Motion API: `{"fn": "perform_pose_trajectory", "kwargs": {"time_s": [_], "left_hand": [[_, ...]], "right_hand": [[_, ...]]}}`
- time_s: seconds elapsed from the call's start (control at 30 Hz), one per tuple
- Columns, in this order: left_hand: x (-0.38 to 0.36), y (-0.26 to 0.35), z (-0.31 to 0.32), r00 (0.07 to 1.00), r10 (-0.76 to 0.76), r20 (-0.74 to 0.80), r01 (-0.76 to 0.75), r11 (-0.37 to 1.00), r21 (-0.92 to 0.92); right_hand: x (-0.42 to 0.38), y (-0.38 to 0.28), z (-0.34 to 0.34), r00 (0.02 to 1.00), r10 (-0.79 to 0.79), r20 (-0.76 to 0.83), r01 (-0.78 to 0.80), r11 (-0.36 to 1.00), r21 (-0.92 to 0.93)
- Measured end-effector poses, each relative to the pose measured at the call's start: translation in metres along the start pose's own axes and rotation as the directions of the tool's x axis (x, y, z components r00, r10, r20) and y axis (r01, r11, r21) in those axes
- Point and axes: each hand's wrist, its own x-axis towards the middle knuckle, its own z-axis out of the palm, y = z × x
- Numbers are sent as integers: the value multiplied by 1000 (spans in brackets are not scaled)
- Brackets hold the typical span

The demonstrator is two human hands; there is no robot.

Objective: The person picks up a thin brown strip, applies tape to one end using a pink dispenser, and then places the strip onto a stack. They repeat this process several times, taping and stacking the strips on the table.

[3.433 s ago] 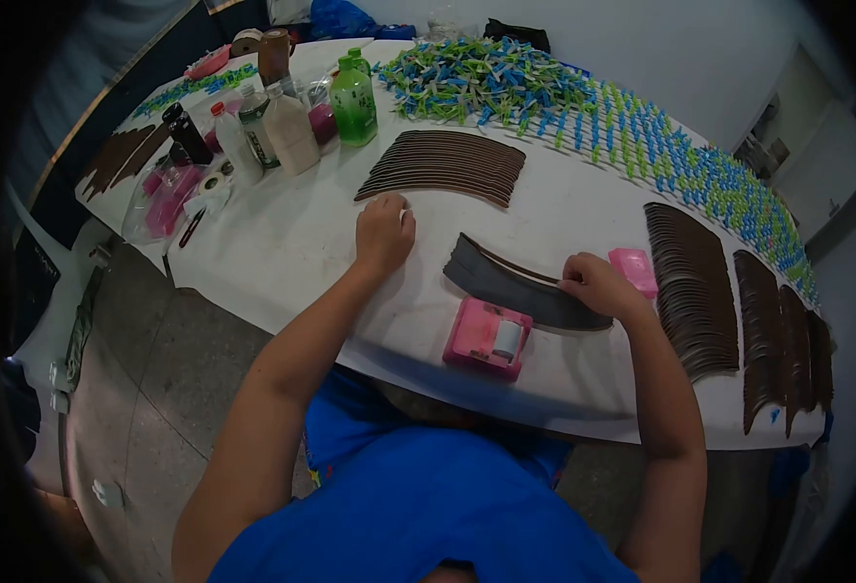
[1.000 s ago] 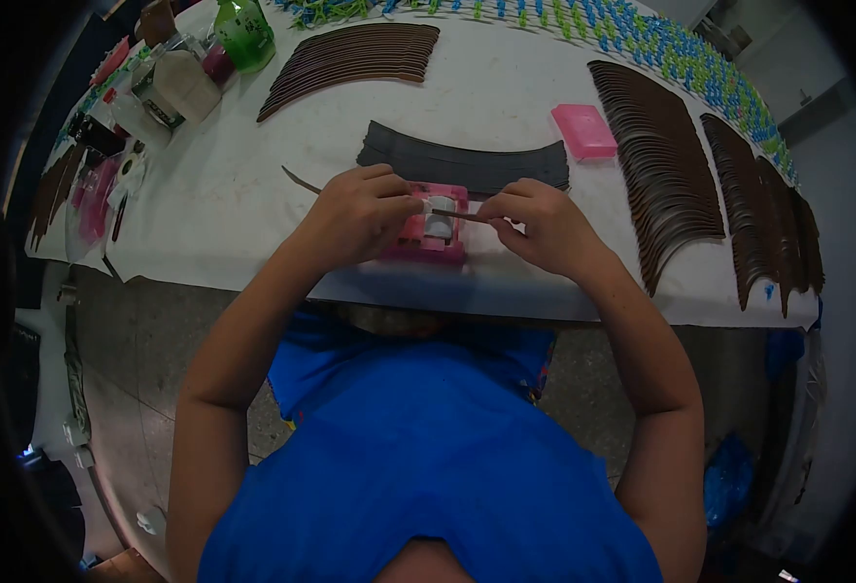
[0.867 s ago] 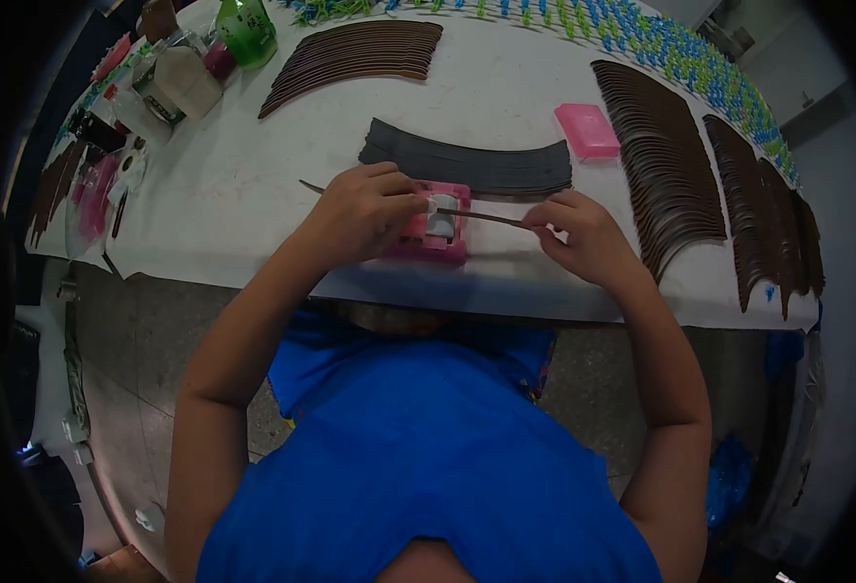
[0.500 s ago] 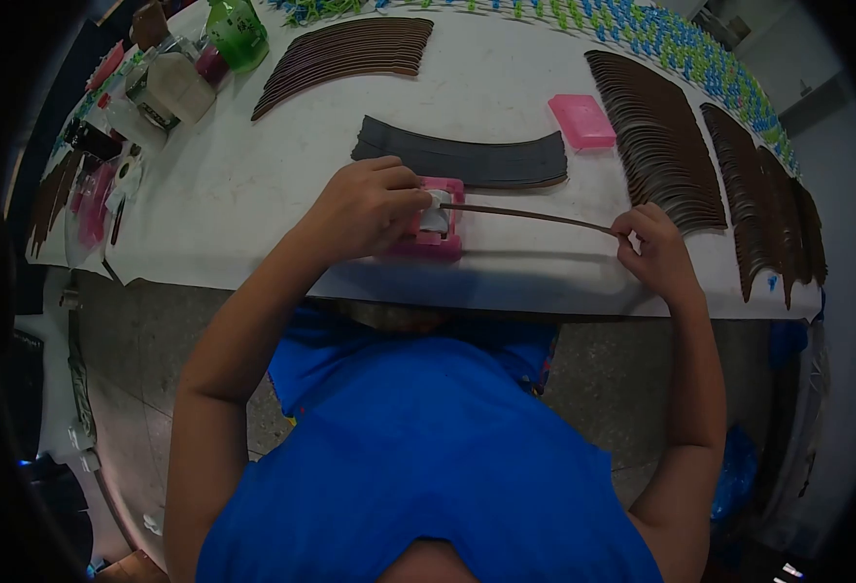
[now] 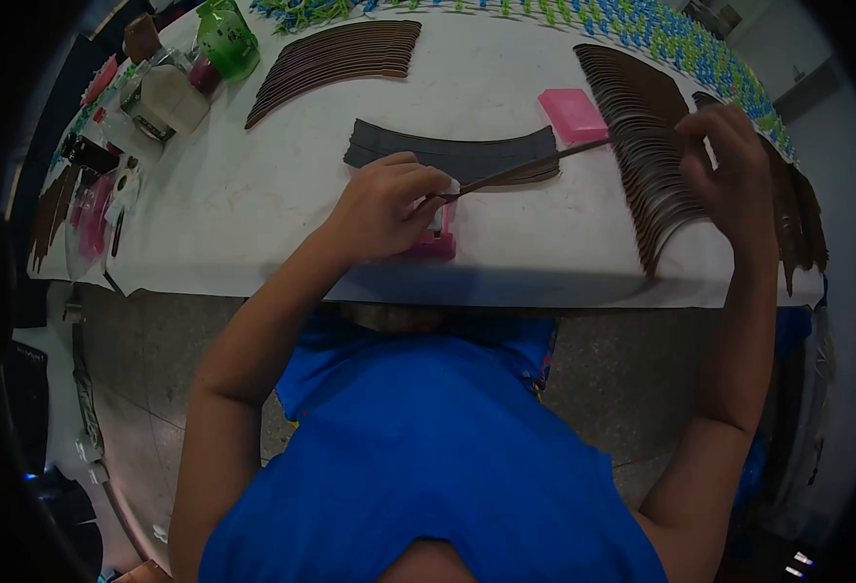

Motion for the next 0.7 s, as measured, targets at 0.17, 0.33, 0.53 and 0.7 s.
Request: {"fn": "perform_pose_trajectory", "kwargs": {"time_s": [0.17, 0.33, 0.53, 0.7], "left_hand": [[4, 7, 8, 995, -98, -36, 93, 990, -107], [4, 7, -24, 848, -397, 352, 515, 456, -726], [-25, -28, -75, 819, -426, 385, 361, -140, -922], [-49, -47, -92, 834, -439, 334, 259, -224, -940]], "right_hand": [[46, -26, -17, 991, -72, -116, 74, 997, 12], [65, -1, -24, 972, 210, 110, -230, 947, 225], [48, 21, 21, 721, 211, 661, -682, 389, 620], [16, 3, 101, 692, 59, 720, -705, -158, 691]]}}
